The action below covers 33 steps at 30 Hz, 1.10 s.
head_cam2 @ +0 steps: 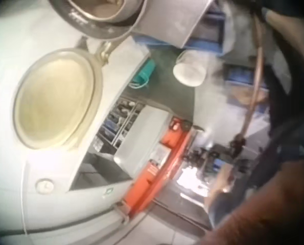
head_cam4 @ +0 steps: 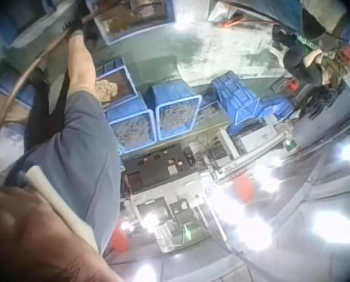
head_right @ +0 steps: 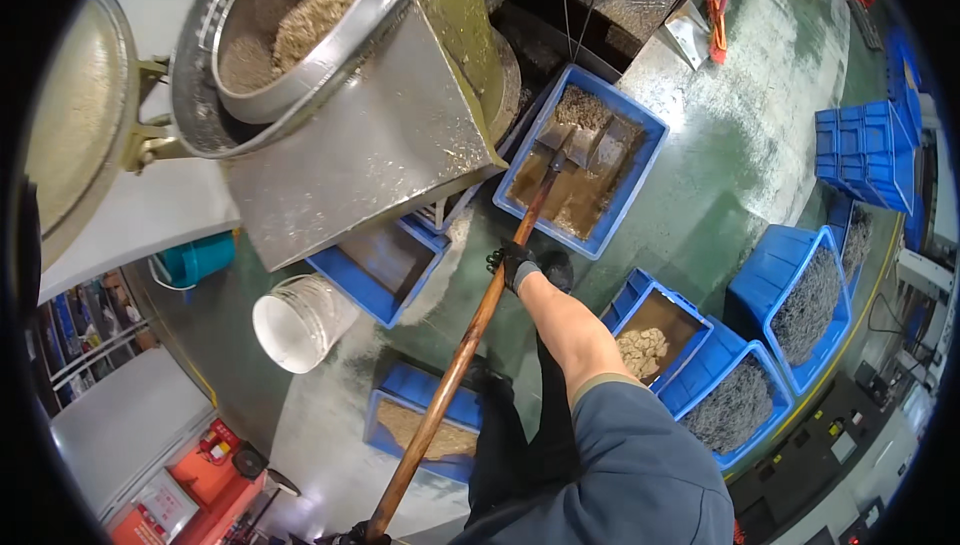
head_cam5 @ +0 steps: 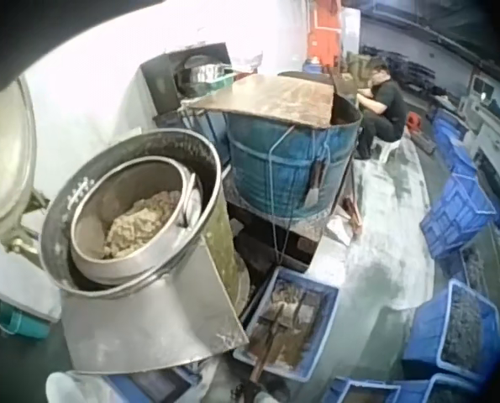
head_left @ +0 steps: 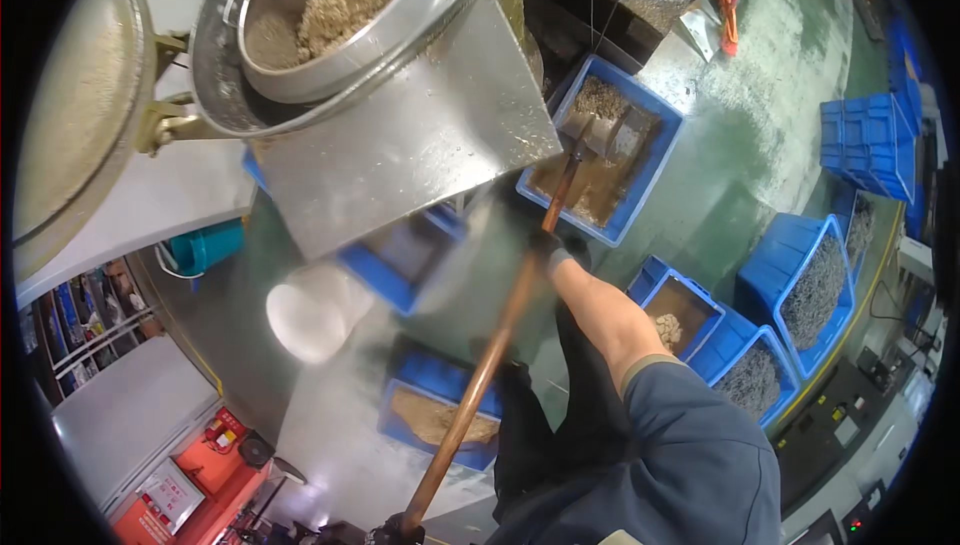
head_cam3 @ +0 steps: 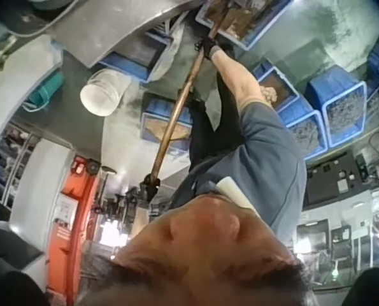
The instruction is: Shoveling brown industrial material from plastic crates into a large metal container in a factory setting.
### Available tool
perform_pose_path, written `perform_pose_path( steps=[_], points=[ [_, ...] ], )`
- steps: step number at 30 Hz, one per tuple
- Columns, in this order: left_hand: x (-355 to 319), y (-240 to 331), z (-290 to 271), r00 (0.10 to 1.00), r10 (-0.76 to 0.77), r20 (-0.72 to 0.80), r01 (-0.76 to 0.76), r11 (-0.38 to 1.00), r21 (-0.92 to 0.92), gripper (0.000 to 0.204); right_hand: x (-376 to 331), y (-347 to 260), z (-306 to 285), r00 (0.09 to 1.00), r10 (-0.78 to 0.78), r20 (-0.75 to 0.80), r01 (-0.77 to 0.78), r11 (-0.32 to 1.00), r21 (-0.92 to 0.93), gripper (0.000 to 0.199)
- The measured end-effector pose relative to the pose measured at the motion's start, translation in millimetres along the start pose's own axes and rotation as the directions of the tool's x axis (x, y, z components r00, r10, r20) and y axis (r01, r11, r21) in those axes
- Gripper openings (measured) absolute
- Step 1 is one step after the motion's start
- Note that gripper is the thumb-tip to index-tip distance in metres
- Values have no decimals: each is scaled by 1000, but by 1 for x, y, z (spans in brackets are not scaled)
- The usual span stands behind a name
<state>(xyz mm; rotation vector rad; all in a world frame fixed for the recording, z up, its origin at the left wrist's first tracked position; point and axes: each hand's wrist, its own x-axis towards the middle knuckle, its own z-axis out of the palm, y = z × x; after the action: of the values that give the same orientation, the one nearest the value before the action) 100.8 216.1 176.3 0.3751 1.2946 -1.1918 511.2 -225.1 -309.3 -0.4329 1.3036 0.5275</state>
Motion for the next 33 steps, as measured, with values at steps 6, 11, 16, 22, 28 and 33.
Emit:
perform_pose_path(
  steps=[6, 11, 16, 22, 28, 33],
  points=[
    [89, 63, 158, 459, 869, -185, 558, -120, 821, 19, 51, -41, -26, 992, -88, -88, 85, 996, -32, 12],
    [103, 59, 147, 335, 912, -237, 483, 50, 874, 20, 40, -19, -25, 993, -116, -23, 116, 993, -8, 11],
    [101, 48, 145, 350, 894, -280, 466, 93, 880, 24, 13, -7, -34, 988, -150, 44, 151, 988, -35, 11],
    [79, 8, 70, 291, 954, -67, 448, -75, 891, 28, -51, 31, -26, 980, -197, 43, 197, 980, -16, 12],
    [2, -45, -9, 251, 960, -127, 251, 63, 966, 39, -171, 91, -15, 942, -330, 57, 334, 940, -68, 14],
    [-91, -45, 48, 110, 990, 84, -95, -73, 993, 31, -280, 150, 0, 923, -356, 146, 344, 934, 98, 13]
  ],
)
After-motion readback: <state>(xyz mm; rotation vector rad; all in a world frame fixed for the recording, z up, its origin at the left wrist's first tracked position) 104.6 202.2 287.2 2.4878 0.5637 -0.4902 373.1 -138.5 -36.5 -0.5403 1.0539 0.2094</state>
